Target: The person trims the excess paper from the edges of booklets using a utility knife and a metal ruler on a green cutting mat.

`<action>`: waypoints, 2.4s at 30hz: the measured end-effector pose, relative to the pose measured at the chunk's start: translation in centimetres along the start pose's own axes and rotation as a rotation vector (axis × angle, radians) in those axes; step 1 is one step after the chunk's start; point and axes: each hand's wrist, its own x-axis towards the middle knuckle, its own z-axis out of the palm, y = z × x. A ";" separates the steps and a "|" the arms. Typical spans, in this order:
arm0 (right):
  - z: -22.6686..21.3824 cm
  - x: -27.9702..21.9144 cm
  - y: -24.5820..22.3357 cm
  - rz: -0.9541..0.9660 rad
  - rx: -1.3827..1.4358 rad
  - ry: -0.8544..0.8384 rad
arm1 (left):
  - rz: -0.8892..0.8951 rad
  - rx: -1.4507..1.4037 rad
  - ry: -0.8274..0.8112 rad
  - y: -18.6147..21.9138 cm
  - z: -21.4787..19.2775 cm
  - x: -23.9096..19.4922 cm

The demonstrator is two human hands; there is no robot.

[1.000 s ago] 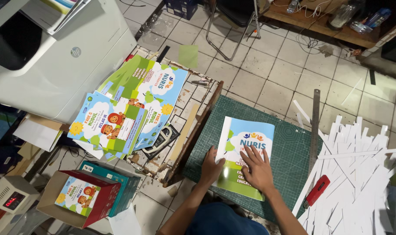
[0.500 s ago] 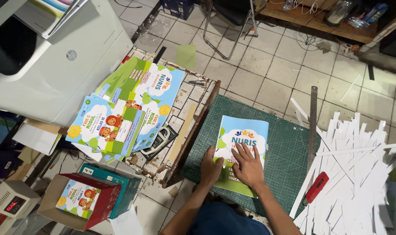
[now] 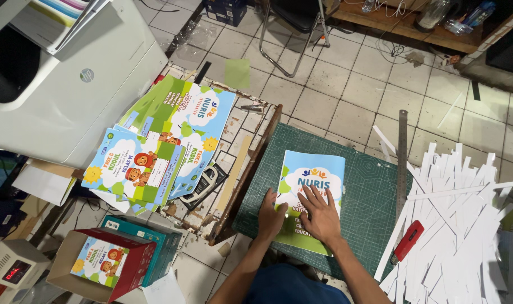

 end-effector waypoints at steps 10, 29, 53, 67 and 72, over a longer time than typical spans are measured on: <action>-0.7 -0.1 -0.3 -0.018 0.008 0.000 | 0.185 0.317 -0.031 0.1 -0.2 -0.5; 2.9 -0.5 2.2 0.025 0.164 0.256 | 0.257 1.270 -0.228 2.2 5.7 -2.9; 2.4 10.5 11.8 0.261 -0.026 0.084 | -0.216 1.429 -0.390 6.2 8.6 -1.5; 3.4 6.2 8.7 0.191 -0.035 0.030 | -0.071 1.366 -0.289 2.5 8.0 -2.4; 4.1 0.2 4.8 0.221 -0.011 0.014 | 0.228 1.534 0.001 0.9 8.2 -2.4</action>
